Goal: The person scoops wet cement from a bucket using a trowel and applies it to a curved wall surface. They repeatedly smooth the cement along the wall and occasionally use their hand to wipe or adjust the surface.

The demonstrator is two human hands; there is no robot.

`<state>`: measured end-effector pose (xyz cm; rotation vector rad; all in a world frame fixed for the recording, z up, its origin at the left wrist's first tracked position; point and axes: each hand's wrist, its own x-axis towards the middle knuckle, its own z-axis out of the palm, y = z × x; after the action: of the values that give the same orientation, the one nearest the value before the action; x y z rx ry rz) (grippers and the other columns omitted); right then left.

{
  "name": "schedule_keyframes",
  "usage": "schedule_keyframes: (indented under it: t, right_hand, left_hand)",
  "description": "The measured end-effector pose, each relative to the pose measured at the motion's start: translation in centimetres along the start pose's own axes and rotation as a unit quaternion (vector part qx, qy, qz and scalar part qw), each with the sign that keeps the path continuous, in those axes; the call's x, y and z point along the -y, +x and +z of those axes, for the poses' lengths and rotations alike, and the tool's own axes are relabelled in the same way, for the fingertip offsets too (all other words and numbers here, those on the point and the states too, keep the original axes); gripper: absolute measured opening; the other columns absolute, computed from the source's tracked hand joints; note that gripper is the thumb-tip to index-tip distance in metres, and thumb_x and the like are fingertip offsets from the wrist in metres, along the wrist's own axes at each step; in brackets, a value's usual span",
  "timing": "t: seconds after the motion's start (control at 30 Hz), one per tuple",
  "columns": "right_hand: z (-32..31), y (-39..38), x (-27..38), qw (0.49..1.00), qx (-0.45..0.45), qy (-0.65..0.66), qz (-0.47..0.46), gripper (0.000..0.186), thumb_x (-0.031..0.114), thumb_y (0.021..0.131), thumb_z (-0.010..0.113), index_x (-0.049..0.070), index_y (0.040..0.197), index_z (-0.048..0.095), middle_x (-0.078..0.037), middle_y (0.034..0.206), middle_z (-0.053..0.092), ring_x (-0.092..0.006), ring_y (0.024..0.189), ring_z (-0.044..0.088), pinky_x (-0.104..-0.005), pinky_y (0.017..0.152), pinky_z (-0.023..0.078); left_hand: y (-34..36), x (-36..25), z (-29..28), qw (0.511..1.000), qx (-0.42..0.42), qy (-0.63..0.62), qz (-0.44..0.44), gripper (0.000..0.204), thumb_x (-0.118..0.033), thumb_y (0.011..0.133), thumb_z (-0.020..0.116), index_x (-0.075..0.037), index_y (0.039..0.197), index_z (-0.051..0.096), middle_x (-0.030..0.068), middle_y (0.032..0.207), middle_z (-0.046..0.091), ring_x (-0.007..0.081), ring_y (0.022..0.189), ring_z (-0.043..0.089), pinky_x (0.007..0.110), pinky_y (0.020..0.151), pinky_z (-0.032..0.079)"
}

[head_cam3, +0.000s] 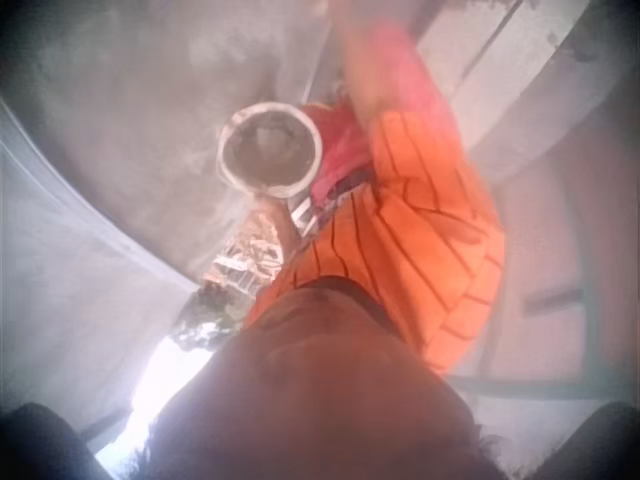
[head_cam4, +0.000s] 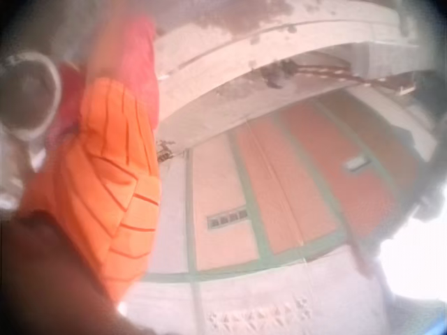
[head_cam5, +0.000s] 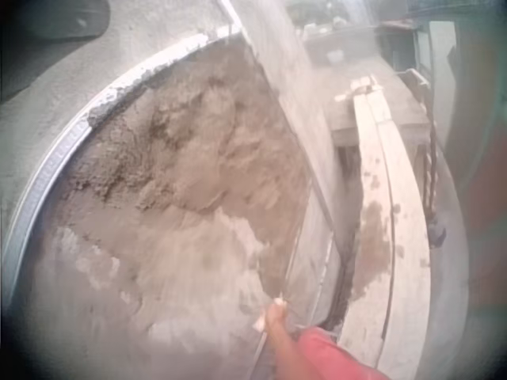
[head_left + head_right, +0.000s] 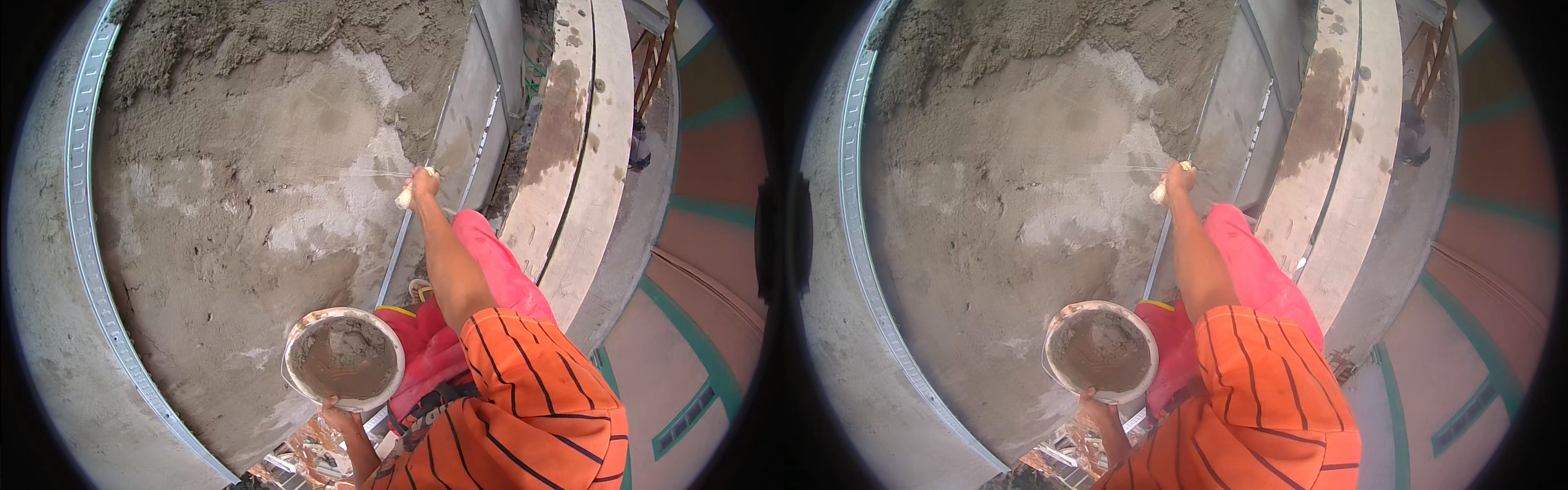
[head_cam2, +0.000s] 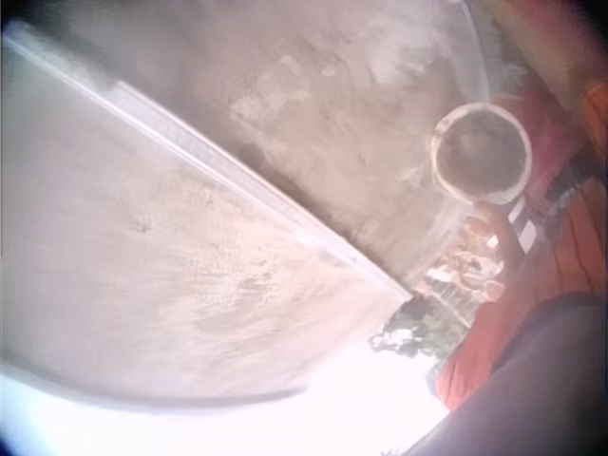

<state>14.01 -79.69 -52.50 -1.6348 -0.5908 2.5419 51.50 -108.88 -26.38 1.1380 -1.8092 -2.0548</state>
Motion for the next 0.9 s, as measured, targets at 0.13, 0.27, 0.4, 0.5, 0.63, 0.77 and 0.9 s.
schedule_keyframes:
  t: [0.13, 0.27, 0.4, 0.5, 0.63, 0.77, 0.9]
  right_hand:
    - [0.0, 4.7, -2.1, 0.991, 0.016, 0.027, 0.131, 0.019, 0.009, 0.08, 0.055, 0.0, 0.097, 0.054, -0.013, 0.07, 0.055, -0.0232, 0.053, 0.055, -0.0383, 0.043, 0.047]
    - [2.0, 4.5, -0.3, 0.996, 0.02, -0.012, 0.087, 0.017, 0.013, 0.083, 0.054, 0.002, 0.094, 0.058, -0.01, 0.07, 0.055, -0.0197, 0.051, 0.052, -0.0355, 0.043, 0.047]
    - [4.8, 3.0, 3.0, 0.998, 0.05, -0.017, -0.026, 0.018, 0.012, 0.083, 0.057, 0.002, 0.098, 0.054, -0.009, 0.071, 0.055, -0.0181, 0.051, 0.052, -0.034, 0.043, 0.047]
    - [5.6, 2.2, 4.1, 0.993, 0.051, -0.074, -0.082, 0.024, 0.012, 0.083, 0.059, 0.003, 0.102, 0.048, -0.008, 0.073, 0.055, -0.0172, 0.052, 0.053, -0.0331, 0.043, 0.047]
    - [4.9, 2.3, 3.3, 0.969, 0.073, -0.148, -0.184, 0.031, 0.011, 0.082, 0.061, 0.003, 0.107, 0.044, -0.007, 0.076, 0.055, -0.0162, 0.055, 0.055, -0.0338, 0.044, 0.048]
    - [4.0, 1.9, 2.0, 0.924, 0.076, -0.235, -0.292, 0.03, 0.01, 0.082, 0.062, 0.003, 0.105, 0.044, -0.007, 0.077, 0.056, -0.0162, 0.056, 0.056, -0.0339, 0.044, 0.048]
    - [3.4, -2.1, 1.1, 0.956, 0.14, -0.156, -0.205, 0.028, 0.007, 0.082, 0.059, 0.005, 0.106, 0.045, -0.006, 0.078, 0.056, -0.0148, 0.052, 0.054, -0.0319, 0.044, 0.047]
  left_hand:
    - [0.9, -0.1, -0.5, 0.999, -0.027, -0.02, -0.002, 0.069, -0.014, 0.057, 0.053, 0.003, 0.124, 0.048, 0.0158, 0.112, 0.059, 0.0335, 0.104, 0.059, 0.043, 0.095, 0.048]
    - [1.0, 0.2, -0.9, 0.999, -0.027, -0.02, 0.0, 0.068, -0.013, 0.057, 0.053, 0.003, 0.123, 0.048, 0.0156, 0.112, 0.059, 0.033, 0.103, 0.059, 0.042, 0.094, 0.048]
    - [1.1, 0.3, -0.5, 0.999, -0.027, -0.021, -0.005, 0.066, -0.013, 0.058, 0.053, 0.004, 0.122, 0.049, 0.0155, 0.111, 0.059, 0.0325, 0.102, 0.059, 0.042, 0.094, 0.049]
    - [1.1, 0.3, -0.4, 0.999, -0.024, -0.026, -0.008, 0.065, -0.013, 0.058, 0.054, 0.004, 0.121, 0.049, 0.0153, 0.111, 0.059, 0.0321, 0.102, 0.059, 0.041, 0.093, 0.049]
    - [1.3, 0.5, -0.7, 0.999, -0.021, -0.032, -0.009, 0.064, -0.012, 0.058, 0.054, 0.004, 0.12, 0.05, 0.0151, 0.11, 0.059, 0.0315, 0.101, 0.06, 0.041, 0.093, 0.049]
    - [1.2, 0.6, -0.6, 0.999, -0.015, -0.04, -0.011, 0.063, -0.012, 0.059, 0.054, 0.004, 0.12, 0.05, 0.015, 0.109, 0.059, 0.031, 0.101, 0.06, 0.04, 0.092, 0.049]
    - [0.6, 0.2, 0.5, 0.998, -0.01, -0.054, -0.009, 0.062, -0.011, 0.059, 0.054, 0.004, 0.119, 0.051, 0.0148, 0.109, 0.06, 0.0305, 0.1, 0.06, 0.04, 0.092, 0.049]
